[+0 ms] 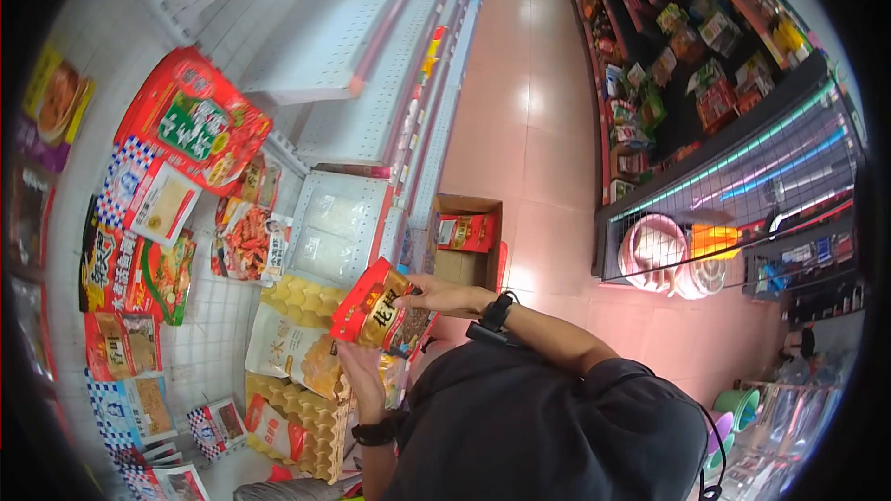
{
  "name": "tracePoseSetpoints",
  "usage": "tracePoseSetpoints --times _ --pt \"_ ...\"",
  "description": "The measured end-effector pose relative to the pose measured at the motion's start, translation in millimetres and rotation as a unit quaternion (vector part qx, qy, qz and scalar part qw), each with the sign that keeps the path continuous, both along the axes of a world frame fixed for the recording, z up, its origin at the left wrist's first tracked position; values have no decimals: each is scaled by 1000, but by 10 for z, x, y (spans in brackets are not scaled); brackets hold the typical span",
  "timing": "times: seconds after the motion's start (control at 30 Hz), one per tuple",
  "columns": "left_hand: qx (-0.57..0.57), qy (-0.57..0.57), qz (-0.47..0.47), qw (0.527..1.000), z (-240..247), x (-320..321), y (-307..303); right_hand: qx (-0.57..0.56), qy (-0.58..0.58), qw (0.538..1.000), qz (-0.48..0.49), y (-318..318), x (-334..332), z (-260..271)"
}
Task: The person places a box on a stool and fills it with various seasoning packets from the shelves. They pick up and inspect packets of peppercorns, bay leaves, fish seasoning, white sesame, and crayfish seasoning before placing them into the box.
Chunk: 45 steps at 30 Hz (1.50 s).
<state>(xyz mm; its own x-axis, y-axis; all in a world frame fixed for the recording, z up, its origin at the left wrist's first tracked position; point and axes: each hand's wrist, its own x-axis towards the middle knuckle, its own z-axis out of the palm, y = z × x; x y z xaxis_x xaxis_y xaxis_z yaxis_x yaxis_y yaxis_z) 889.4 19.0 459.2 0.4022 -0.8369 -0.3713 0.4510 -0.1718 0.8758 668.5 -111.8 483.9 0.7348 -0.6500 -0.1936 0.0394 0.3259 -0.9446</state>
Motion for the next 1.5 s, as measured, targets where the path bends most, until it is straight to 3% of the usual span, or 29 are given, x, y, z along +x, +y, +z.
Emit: tracePoseSetpoints --times 0.03,0.07,0.13,0.2,0.27,0.33,0.43,0.47,0.5,0.53,0.6,0.67,0.73,0.8,0.87,0.93,1.0,1.03,1.13,1.2,1.27,1.33,1.37,1.43,1.47,1.5 --pt "-47 159 -39 985 69 -198 -151 -34 14 999 -17 -20 -152 -177" --pt "-45 153 -45 986 158 -449 -222 -67 28 997 -33 -31 -308 -292" --pt "-32 -120 -231 965 324 -924 -282 -121 36 990 -57 -6 -645 -355" --pt "21 -80 -277 957 -182 -1040 -309 -131 162 977 -56 54 -976 -388" --pt "112 106 -277 948 -417 -1263 -326 -110 119 985 -58 63 -1280 -578" --pt "137 120 -297 937 -597 -1457 -335 -187 175 965 -65 61 -1553 -748" --pt "121 -24 -321 939 -555 -2005 -550 -170 175 964 -108 38 -1937 -1006" --pt "133 -21 -318 939 -611 -2123 -648 -172 181 959 -132 36 -2038 -1105" --pt "25 -164 -300 939 -743 -2211 -733 -146 178 958 -173 32 -2129 -1071" --pt "-82 -302 -272 910 -906 -2291 -785 -135 183 961 -160 22 -2197 -1093" --pt "-2 -341 -230 911 -1674 -2080 -874 -180 217 920 -272 27 -2322 -1160" --pt "-21 -413 -159 897 -1783 -2202 -1211 -146 262 917 -262 18 -2571 -1138" --pt "73 -601 -142 783 -2279 -2146 -1518 8 202 936 -289 174 -2870 -1278" --pt "240 -640 -212 698 -2566 -2235 -1871 30 232 930 -284 326 -3228 -1130" --pt "311 -637 -269 653 -2882 -2350 -2197 34 300 910 -283 622 -3580 -1171" --pt "43 -599 -174 781 -2885 -2635 -2379 32 370 888 -271 831 -3856 -1168" --pt "56 -629 -318 707 -3520 -2528 -2331 96 420 853 -294 1064 -4035 -1115" --pt "72 -627 -311 711 -3600 -2568 -2285 106 420 851 -298 1171 -4104 -1200" --pt "164 -600 -362 694 -3461 -2483 -2168 128 385 869 -283 1198 -4104 -1309" --pt "161 -547 -381 728 -3174 -2409 -2096 94 383 888 -238 980 -3980 -1282" --pt "137 -572 -370 719 -2881 -2267 -1974 53 377 904 -195 690 -3826 -1230" --pt "82 -504 -421 750 -2460 -2098 -1844 -51 364 915 -168 412 -3592 -1191" --pt "12 -525 -398 752 -2283 -1996 -1761 -101 333 926 -149 321 -3472 -1243" --pt "20 -539 -387 748 -2079 -1611 -1628 -63 90 993 -47 126 -3073 -1204" --pt "22 -536 -392 748 -1968 -1430 -1570 -123 48 990 57 -39 -2763 -786" --pt "57 -513 -353 781 -1722 -1278 -1522 -181 7 971 159 -135 -2369 -324"
